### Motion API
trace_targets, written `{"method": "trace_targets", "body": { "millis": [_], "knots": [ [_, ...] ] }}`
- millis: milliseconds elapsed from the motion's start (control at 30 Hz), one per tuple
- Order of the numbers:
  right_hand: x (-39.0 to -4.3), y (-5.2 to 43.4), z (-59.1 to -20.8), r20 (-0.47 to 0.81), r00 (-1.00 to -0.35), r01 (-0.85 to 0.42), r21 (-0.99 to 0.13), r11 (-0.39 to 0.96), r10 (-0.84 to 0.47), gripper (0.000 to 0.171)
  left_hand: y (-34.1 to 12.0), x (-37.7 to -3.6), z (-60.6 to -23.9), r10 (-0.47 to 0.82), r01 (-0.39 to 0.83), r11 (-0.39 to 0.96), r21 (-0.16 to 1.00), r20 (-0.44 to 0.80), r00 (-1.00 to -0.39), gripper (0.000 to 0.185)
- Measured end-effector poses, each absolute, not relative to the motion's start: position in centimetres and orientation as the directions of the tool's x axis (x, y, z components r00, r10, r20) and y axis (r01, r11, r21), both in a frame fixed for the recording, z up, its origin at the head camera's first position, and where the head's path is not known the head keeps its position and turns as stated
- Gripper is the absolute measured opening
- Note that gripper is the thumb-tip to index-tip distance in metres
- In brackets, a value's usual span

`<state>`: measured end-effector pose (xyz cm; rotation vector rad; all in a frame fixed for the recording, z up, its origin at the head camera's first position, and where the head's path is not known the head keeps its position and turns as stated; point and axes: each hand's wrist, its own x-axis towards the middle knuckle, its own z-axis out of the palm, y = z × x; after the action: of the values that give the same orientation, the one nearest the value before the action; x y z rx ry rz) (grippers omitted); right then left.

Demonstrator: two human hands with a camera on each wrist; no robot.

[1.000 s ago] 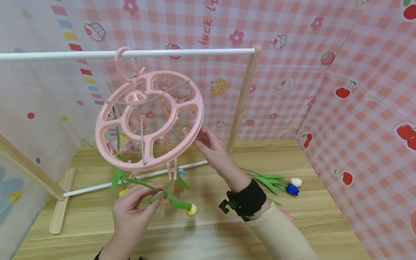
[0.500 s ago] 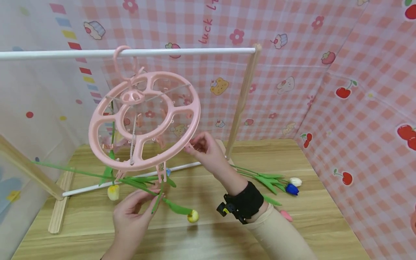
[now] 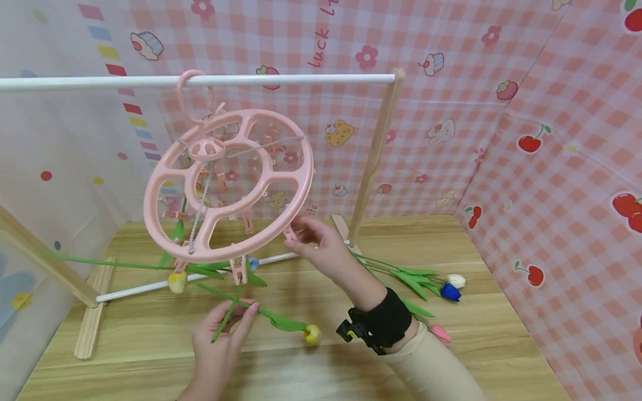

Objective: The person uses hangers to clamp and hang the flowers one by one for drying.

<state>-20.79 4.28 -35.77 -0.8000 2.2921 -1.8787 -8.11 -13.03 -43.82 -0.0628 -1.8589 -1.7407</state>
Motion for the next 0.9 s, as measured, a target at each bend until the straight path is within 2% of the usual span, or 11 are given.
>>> {"method": "trace_targets", "body": {
  "millis": [133,433,900],
  "knots": [
    [-20.4,4.1,-35.5,0.288,-0.837,-0.353,-0.934,0.058,-0.466,0.035,-12.1,-7.9,-44.5,-0.291,0.468,0.179,0.865,0.501,-0.815,0.013],
    [-19.3,3.9,-35.2,0.247,-0.816,-0.253,-0.965,-0.061,-0.522,0.036,-10.7,-7.6,-43.8,-0.202,0.645,-0.069,0.761,0.623,-0.756,0.020],
    [-18.7,4.4,-35.3,0.199,-0.806,-0.252,-0.967,0.020,-0.557,0.044,-11.8,-9.2,-40.4,-0.349,0.710,-0.099,0.697,0.644,-0.681,0.016]
  ]
}}
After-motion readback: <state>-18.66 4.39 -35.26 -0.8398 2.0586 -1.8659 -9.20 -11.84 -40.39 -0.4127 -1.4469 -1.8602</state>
